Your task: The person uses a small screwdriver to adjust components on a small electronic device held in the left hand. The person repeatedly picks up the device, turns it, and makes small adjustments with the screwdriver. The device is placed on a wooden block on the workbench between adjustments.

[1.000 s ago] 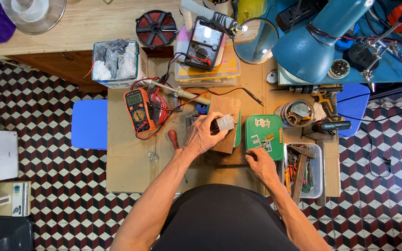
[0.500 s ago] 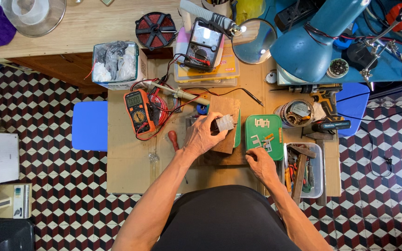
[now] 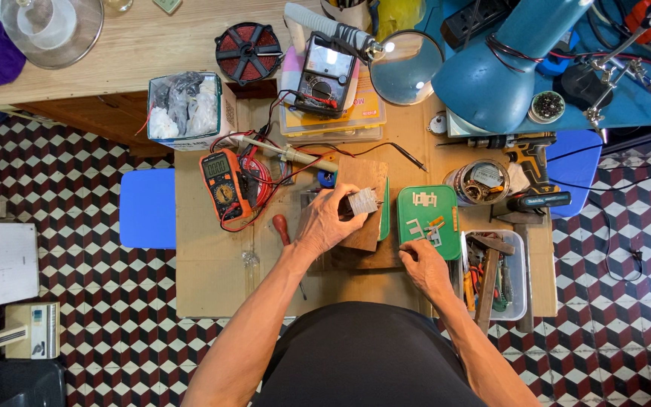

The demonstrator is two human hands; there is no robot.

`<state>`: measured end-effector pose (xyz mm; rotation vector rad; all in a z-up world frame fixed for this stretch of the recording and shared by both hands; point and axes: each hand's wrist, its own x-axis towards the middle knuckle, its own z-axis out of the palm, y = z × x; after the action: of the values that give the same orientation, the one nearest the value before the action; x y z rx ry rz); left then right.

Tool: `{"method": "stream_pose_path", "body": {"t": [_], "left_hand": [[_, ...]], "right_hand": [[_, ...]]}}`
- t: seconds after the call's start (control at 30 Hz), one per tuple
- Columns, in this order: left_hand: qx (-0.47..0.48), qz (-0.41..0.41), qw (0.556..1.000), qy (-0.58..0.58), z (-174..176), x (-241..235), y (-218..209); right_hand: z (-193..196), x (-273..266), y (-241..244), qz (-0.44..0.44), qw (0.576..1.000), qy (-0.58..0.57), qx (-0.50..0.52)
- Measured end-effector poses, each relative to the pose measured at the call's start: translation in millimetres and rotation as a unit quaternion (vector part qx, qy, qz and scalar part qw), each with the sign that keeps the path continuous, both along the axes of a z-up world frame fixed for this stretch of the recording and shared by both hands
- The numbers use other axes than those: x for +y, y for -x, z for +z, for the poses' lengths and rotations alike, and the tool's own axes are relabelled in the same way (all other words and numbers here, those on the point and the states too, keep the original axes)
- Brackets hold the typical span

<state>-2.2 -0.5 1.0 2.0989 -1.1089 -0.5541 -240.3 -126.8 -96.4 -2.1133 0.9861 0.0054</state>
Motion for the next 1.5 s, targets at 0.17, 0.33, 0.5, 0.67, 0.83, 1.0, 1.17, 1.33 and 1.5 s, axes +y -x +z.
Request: {"method": "stream_pose_path", "body": {"t": [0.17, 0.33, 0.5, 0.67, 0.83, 1.0, 1.17, 1.33, 1.5], "left_hand": [[-0.005, 0.005, 1.000, -0.007, 3, 0, 0], [-0.007, 0.016, 1.000, -0.013, 4, -1, 2], [-0.004, 0.017, 1.000, -0.008, 5, -3, 2], [0.004, 0.016, 1.000, 0.007, 7, -3, 1], [0.011, 0.021, 1.000, 0.017, 10, -4, 2], [0.004, 0.025, 0.999, 0.030, 11, -3, 3], [0.006, 0.026, 0.999, 0.026, 11, -4, 2], [-0.001, 0.029, 0.999, 0.028, 9, -4, 3], [0.017, 0.014, 0.999, 0.023, 6, 0, 2]], "right_hand": [[6, 1, -2, -0.020, 0.999, -0.027, 0.000], [10, 1, -3, -0.026, 0.999, -0.036, 0.006], [9, 0, -4, -0.029, 0.999, -0.041, 0.015], [8, -1, -5, -0.040, 0.998, -0.048, 0.013], [11, -1, -6, -0.040, 0.998, -0.049, 0.022], [15, -1, -7, -0.043, 0.997, -0.052, 0.032], [17, -2, -9, -0.048, 0.997, -0.055, 0.036], [15, -2, -8, -0.051, 0.997, -0.055, 0.024], [14, -2, -8, -0.045, 0.998, -0.048, 0.021]]}}
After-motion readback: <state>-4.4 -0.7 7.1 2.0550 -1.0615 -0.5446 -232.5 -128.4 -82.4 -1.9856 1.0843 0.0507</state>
